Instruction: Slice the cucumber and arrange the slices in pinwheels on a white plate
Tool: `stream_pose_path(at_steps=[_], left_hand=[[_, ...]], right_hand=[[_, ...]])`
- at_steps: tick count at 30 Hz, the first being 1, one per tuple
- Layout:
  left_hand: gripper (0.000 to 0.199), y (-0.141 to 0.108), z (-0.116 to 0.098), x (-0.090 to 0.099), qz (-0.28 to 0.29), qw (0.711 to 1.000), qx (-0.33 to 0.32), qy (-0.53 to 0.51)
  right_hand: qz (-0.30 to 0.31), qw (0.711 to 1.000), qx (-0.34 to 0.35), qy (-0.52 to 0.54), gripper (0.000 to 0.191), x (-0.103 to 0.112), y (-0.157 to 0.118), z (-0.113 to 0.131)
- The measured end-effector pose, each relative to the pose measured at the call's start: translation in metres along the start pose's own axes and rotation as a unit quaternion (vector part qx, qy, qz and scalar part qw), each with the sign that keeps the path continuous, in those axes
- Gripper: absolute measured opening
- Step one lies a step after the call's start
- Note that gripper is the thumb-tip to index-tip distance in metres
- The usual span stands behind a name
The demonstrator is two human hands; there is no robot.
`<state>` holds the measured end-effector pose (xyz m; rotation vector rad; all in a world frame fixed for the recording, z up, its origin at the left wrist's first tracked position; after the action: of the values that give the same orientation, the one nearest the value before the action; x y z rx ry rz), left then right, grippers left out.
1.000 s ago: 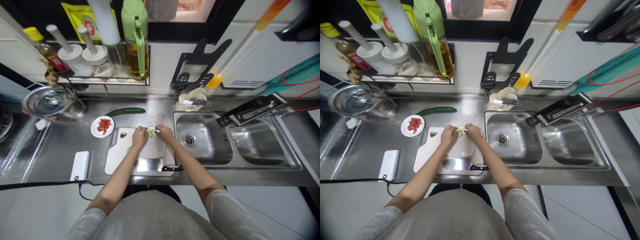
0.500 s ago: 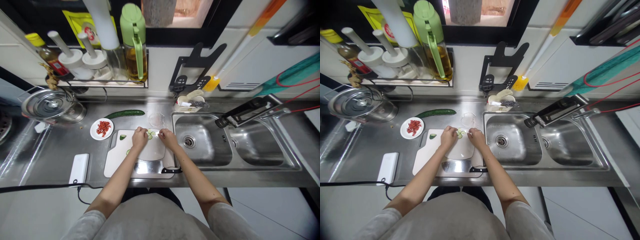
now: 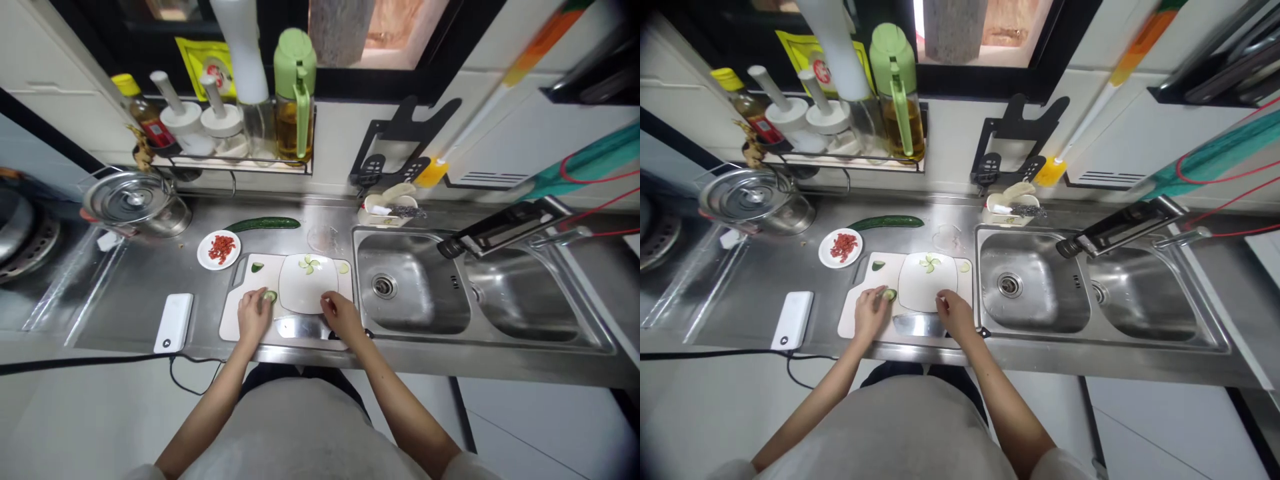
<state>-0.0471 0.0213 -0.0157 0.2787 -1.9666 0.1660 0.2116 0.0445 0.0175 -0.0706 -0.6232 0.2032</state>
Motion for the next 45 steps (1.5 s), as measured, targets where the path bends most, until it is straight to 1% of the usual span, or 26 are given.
stream_pose_path(at_steps=[3,6,9,12,15,18,19,20,21,23,25,26,27,28,29,31,33,34,35,36,38,39,40,42,45], left_hand=[[0.041,-0.001,0.002,-0.006,0.043,0.999,-0.013,0.030],[0.038,0.004,0.000,-0.006,0.062,0.997,-0.024,0.036],[0.029,0.008,-0.002,-0.001,0.054,0.998,-0.026,0.020],[0.021,0.008,-0.001,0.002,0.036,0.999,-0.012,0.006],[0.015,0.006,0.002,0.000,0.044,0.998,0.008,-0.041],[0.014,0.003,0.007,0.002,0.046,0.989,0.047,-0.134],[0.016,0.001,0.009,0.003,0.046,0.980,0.066,-0.184],[0.020,-0.001,0.010,0.005,0.050,0.964,0.086,-0.245],[0.024,-0.004,0.009,0.006,0.061,0.942,0.107,-0.313],[0.033,-0.010,0.003,0.008,0.105,0.880,0.145,-0.440],[0.040,-0.017,-0.011,0.011,0.169,0.818,0.171,-0.523],[0.041,-0.021,-0.019,0.013,0.198,0.794,0.176,-0.548],[0.041,-0.024,-0.027,0.017,0.218,0.778,0.174,-0.563],[0.040,-0.025,-0.035,0.022,0.231,0.770,0.166,-0.571],[0.039,-0.027,-0.042,0.026,0.237,0.769,0.157,-0.573],[0.040,-0.028,-0.050,0.032,0.238,0.776,0.147,-0.565],[0.043,-0.031,-0.053,0.031,0.247,0.779,0.163,-0.552],[0.044,-0.034,-0.054,0.028,0.264,0.772,0.180,-0.549],[0.046,-0.038,-0.055,0.023,0.291,0.758,0.198,-0.549],[0.047,-0.042,-0.058,0.019,0.323,0.737,0.214,-0.554],[0.045,-0.049,-0.065,0.011,0.381,0.689,0.236,-0.570],[0.042,-0.051,-0.068,0.009,0.396,0.671,0.241,-0.578],[0.039,-0.051,-0.071,0.009,0.401,0.663,0.243,-0.583],[0.037,-0.048,-0.076,0.008,0.394,0.665,0.238,-0.589],[0.045,-0.041,-0.082,0.007,0.370,0.687,0.221,-0.586]], right_hand=[[0.026,1.000,0.001,0.002,0.026,-0.015,-0.018,0.009],[0.044,0.999,-0.003,0.005,0.026,-0.025,-0.030,0.016],[0.049,0.999,-0.005,0.007,0.026,-0.028,-0.037,0.021],[0.047,0.999,-0.002,0.003,0.027,-0.029,-0.040,0.025],[0.045,0.999,0.003,0.000,0.026,-0.031,-0.041,0.029],[0.050,0.999,0.012,0.005,0.024,-0.038,-0.037,0.036],[0.052,0.998,0.015,0.010,0.023,-0.041,-0.035,0.040],[0.053,0.998,0.018,0.015,0.023,-0.044,-0.033,0.043],[0.050,0.998,0.020,0.023,0.022,-0.047,-0.029,0.047],[0.032,0.998,0.025,0.051,0.023,-0.052,-0.022,0.054],[0.014,0.995,0.031,0.096,0.026,-0.054,-0.014,0.061],[0.016,0.991,0.033,0.126,0.027,-0.056,-0.011,0.065],[0.025,0.987,0.034,0.157,0.026,-0.058,-0.009,0.068],[0.037,0.981,0.033,0.189,0.024,-0.059,-0.008,0.071],[0.046,0.975,0.029,0.217,0.021,-0.059,-0.007,0.073],[0.048,0.966,0.019,0.254,0.021,-0.056,-0.008,0.075],[0.030,0.963,0.011,0.266,0.022,-0.048,-0.011,0.075],[0.022,0.963,0.010,0.267,0.022,-0.044,-0.012,0.074],[0.017,0.963,0.011,0.267,0.022,-0.041,-0.013,0.073],[0.014,0.963,0.013,0.269,0.022,-0.037,-0.015,0.072],[0.019,0.961,0.018,0.274,0.021,-0.033,-0.017,0.069],[0.023,0.960,0.021,0.278,0.021,-0.031,-0.017,0.068],[0.027,0.959,0.022,0.280,0.021,-0.029,-0.018,0.066],[0.027,0.960,0.017,0.280,0.021,-0.024,-0.019,0.061],[0.011,0.964,-0.008,0.265,0.021,-0.019,-0.020,0.050]])
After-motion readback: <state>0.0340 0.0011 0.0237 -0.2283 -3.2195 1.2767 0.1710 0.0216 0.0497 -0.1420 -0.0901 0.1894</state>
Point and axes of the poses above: each hand's wrist, its own y-axis towards the middle knuckle, its own x-axis out of the back of the hand, z = x × y, the point moved 7 cm from there along y, towards the middle knuckle, and after that the axes turned 10 degrees about y, right-handed, at the moved point
